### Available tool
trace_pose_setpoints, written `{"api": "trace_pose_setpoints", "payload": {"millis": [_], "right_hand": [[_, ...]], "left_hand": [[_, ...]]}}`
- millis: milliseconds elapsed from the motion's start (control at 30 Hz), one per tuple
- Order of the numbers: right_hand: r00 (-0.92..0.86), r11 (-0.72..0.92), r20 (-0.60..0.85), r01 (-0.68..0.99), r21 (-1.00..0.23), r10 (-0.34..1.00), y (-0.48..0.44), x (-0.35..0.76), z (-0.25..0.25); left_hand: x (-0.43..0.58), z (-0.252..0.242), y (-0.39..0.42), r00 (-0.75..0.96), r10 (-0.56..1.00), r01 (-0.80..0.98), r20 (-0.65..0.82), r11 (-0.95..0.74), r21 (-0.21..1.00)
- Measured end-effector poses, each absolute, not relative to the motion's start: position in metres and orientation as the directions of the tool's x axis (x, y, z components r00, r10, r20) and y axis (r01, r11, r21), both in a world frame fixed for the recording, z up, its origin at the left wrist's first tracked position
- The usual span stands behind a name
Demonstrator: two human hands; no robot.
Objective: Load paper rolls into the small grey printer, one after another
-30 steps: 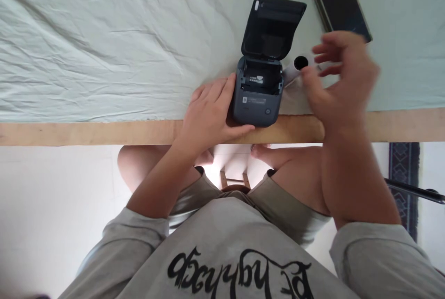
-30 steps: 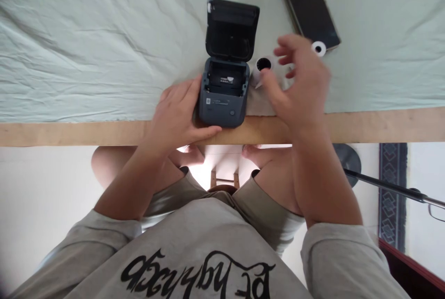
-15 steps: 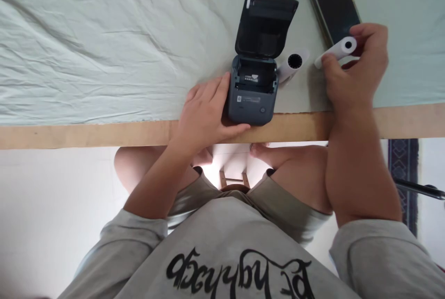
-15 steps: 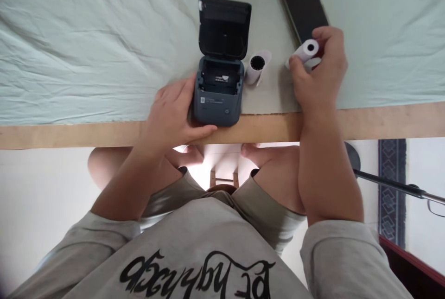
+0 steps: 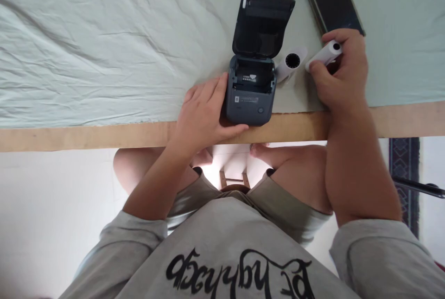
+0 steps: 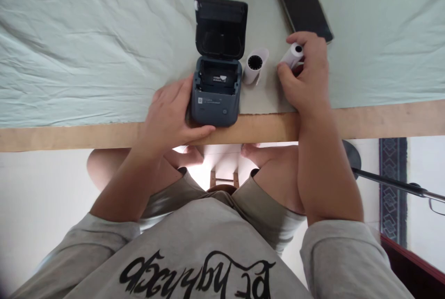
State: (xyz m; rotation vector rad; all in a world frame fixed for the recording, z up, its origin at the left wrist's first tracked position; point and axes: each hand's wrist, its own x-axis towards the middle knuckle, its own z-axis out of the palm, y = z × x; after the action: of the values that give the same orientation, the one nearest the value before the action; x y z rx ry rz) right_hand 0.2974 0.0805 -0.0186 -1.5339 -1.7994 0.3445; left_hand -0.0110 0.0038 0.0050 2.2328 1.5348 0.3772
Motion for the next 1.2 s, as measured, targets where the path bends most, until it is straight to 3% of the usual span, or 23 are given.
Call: {"api": "trace_pose_setpoints", "payload": {"millis": [167, 333, 500, 600, 667, 733, 800, 933, 1067, 1200], "right_hand": [[-0.031, 0.252, 0.353, 0.758, -0.602, 0.935, 0.083, 0.301, -0.019], [0.096, 0.215, 0.37, 0.671, -0.71, 0.924, 0.088, 0.304, -0.028], [0.086, 0.453, 0.556, 0.484, -0.749, 0.827, 0.097, 0.304, -0.035], [0.059, 0.577, 0.667, 0.449, -0.682, 0.743, 0.097, 0.297, -0.024], [0.016, 0.685, 0.78, 0.468, -0.558, 0.625, 0.09, 0.286, -0.01], [-0.038, 0.691, 0.823, 0.565, -0.45, 0.567, 0.079, 0.269, 0.006], [-0.095, 0.664, 0.78, 0.593, -0.455, 0.619, 0.065, 0.247, 0.022], [-0.309, 0.641, 0.656, 0.682, -0.352, 0.688, 0.045, 0.204, 0.039], [-0.341, 0.522, 0.488, 0.797, -0.304, 0.804, 0.045, 0.184, 0.038], [-0.334, 0.477, 0.445, 0.839, -0.262, 0.831, 0.051, 0.182, 0.035]], "left_hand": [[-0.011, 0.004, 0.004, 0.363, 0.932, 0.819, 0.009, -0.324, 0.473], [-0.009, 0.005, 0.005, 0.351, 0.936, 0.826, -0.013, -0.303, 0.476], [-0.009, 0.006, 0.005, 0.358, 0.933, 0.822, -0.015, -0.308, 0.48], [-0.01, 0.004, 0.005, 0.357, 0.934, 0.824, -0.011, -0.31, 0.474], [-0.01, 0.004, 0.006, 0.358, 0.934, 0.825, -0.007, -0.313, 0.471], [-0.01, 0.004, 0.006, 0.363, 0.932, 0.824, -0.004, -0.319, 0.468], [-0.01, 0.005, 0.006, 0.368, 0.93, 0.828, -0.009, -0.324, 0.458], [-0.011, 0.006, 0.005, 0.366, 0.931, 0.831, -0.009, -0.323, 0.453], [-0.011, 0.006, 0.004, 0.371, 0.929, 0.822, 0.004, -0.33, 0.463], [-0.011, 0.006, 0.004, 0.373, 0.928, 0.828, 0.0, -0.332, 0.452]]}}
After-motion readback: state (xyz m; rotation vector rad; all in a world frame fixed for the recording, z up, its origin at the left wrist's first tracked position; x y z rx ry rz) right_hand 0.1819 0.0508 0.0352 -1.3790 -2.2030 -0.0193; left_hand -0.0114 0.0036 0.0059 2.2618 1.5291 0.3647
